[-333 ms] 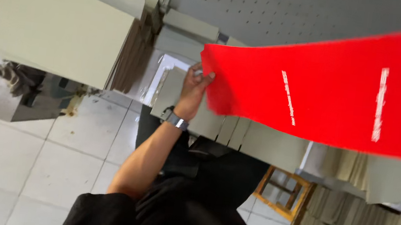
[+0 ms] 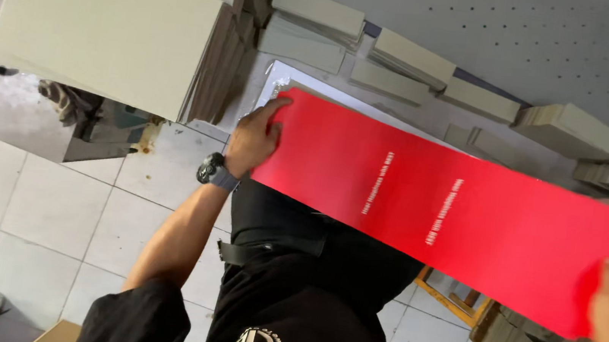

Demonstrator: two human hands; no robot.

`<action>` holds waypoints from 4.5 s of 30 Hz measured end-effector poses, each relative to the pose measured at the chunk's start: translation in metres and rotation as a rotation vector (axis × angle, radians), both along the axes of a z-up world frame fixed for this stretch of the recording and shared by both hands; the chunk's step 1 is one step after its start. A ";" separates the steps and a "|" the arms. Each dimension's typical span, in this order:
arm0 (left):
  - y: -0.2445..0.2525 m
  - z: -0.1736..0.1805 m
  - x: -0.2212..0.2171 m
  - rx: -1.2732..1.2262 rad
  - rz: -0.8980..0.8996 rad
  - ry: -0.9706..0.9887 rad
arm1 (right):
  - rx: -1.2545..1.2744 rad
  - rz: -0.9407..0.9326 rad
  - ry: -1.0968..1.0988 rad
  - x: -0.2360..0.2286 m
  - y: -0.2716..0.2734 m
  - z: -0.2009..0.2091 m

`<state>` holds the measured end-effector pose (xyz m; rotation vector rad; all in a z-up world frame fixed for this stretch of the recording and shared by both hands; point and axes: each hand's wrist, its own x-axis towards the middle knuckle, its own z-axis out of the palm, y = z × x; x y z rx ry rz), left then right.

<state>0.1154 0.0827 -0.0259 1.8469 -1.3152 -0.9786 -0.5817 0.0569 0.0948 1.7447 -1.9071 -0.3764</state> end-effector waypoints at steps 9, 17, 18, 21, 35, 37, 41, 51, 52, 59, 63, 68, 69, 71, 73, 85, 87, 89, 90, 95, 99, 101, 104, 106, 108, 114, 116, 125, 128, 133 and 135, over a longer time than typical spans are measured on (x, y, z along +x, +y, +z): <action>-0.028 -0.063 0.022 0.080 -0.083 -0.308 | -0.023 -0.033 -1.162 0.123 0.014 0.001; -0.034 -0.074 0.018 0.068 -0.067 -0.313 | -0.035 -0.061 -1.171 0.127 0.010 -0.012; -0.034 -0.079 0.019 0.070 -0.070 -0.315 | -0.034 -0.065 -1.173 0.118 0.009 -0.023; -0.034 -0.082 0.020 0.004 -0.084 -0.327 | -0.061 -0.028 -1.169 0.102 0.008 -0.044; -0.024 -0.038 0.034 0.062 -0.211 -0.372 | 0.000 -0.063 -1.370 0.066 -0.013 -0.127; -0.034 -0.031 0.031 0.177 -0.238 -0.395 | -0.006 -0.129 -1.340 0.064 -0.013 -0.130; -0.043 0.006 0.015 0.340 -0.159 -0.353 | 0.090 -0.145 -1.491 0.079 -0.025 -0.122; -0.041 0.012 0.007 0.353 -0.148 -0.415 | 0.055 -0.054 -1.402 0.084 -0.041 -0.127; -0.042 0.015 0.005 0.362 -0.143 -0.400 | 0.052 -0.083 -1.402 0.085 -0.041 -0.127; -0.031 -0.013 0.017 0.152 -0.214 -0.485 | 0.016 -0.048 -1.355 0.086 -0.042 -0.129; -0.024 -0.065 0.029 0.165 -0.216 -0.768 | -0.022 0.091 -1.275 0.074 -0.041 -0.149; -0.021 -0.081 -0.022 -0.010 0.129 -1.057 | -0.169 0.083 -0.871 0.093 -0.031 -0.129; -0.020 -0.068 -0.029 -0.004 0.154 -1.071 | -0.165 0.106 -0.887 0.111 -0.035 -0.135; -0.022 -0.044 -0.051 -0.135 0.071 -1.085 | -0.283 0.047 -0.785 0.138 -0.037 -0.144; -0.018 -0.042 -0.055 -0.109 0.030 -1.069 | -0.231 0.179 -1.021 0.241 -0.036 -0.136; -0.019 -0.053 -0.058 -0.128 0.003 -0.994 | 0.042 0.537 -0.936 0.413 -0.030 -0.201; -0.018 -0.054 -0.056 -0.147 -0.001 -1.001 | -0.081 0.515 -0.918 0.338 -0.035 -0.202; -0.017 -0.054 -0.058 -0.170 0.034 -1.018 | -0.011 0.360 -0.981 0.243 -0.041 -0.179; -0.016 -0.055 -0.060 -0.171 0.038 -1.010 | -0.011 0.363 -0.973 0.215 -0.036 -0.177; -0.020 -0.055 -0.058 -0.216 0.044 -1.044 | 0.008 0.158 -0.798 0.165 -0.036 -0.182; -0.015 -0.054 -0.060 -0.242 0.058 -1.022 | -0.145 0.257 -1.020 0.291 -0.024 -0.187; -0.016 -0.051 -0.059 -0.227 0.026 -1.022 | -0.015 0.408 -0.931 0.353 -0.024 -0.180; -0.017 -0.052 -0.060 -0.225 0.037 -1.020 | 0.051 0.400 -0.866 0.381 -0.028 -0.185; -0.018 -0.052 -0.058 -0.222 0.034 -1.008 | 0.093 0.379 -0.859 0.382 -0.028 -0.183; -0.017 -0.051 -0.061 -0.206 0.035 -0.992 | 0.149 0.362 -0.849 0.381 -0.028 -0.180; -0.017 -0.049 -0.060 -0.154 -0.018 -0.969 | 0.154 0.337 -0.807 0.384 -0.029 -0.178; -0.019 -0.045 -0.063 -0.155 0.018 -0.998 | 0.163 0.323 -0.820 0.384 -0.030 -0.177; 0.026 0.012 -0.051 -0.459 -0.225 -0.656 | 0.055 0.411 -1.239 0.209 0.023 -0.167; 0.055 -0.021 -0.036 -0.404 -0.440 -0.847 | 0.203 0.356 -0.899 0.158 0.057 -0.123; 0.050 -0.034 -0.023 -0.563 -0.400 -0.896 | 0.006 0.586 -0.720 0.103 0.060 -0.148; 0.049 -0.014 -0.016 -0.616 -0.406 -0.944 | -0.031 0.624 -0.726 0.085 0.055 -0.145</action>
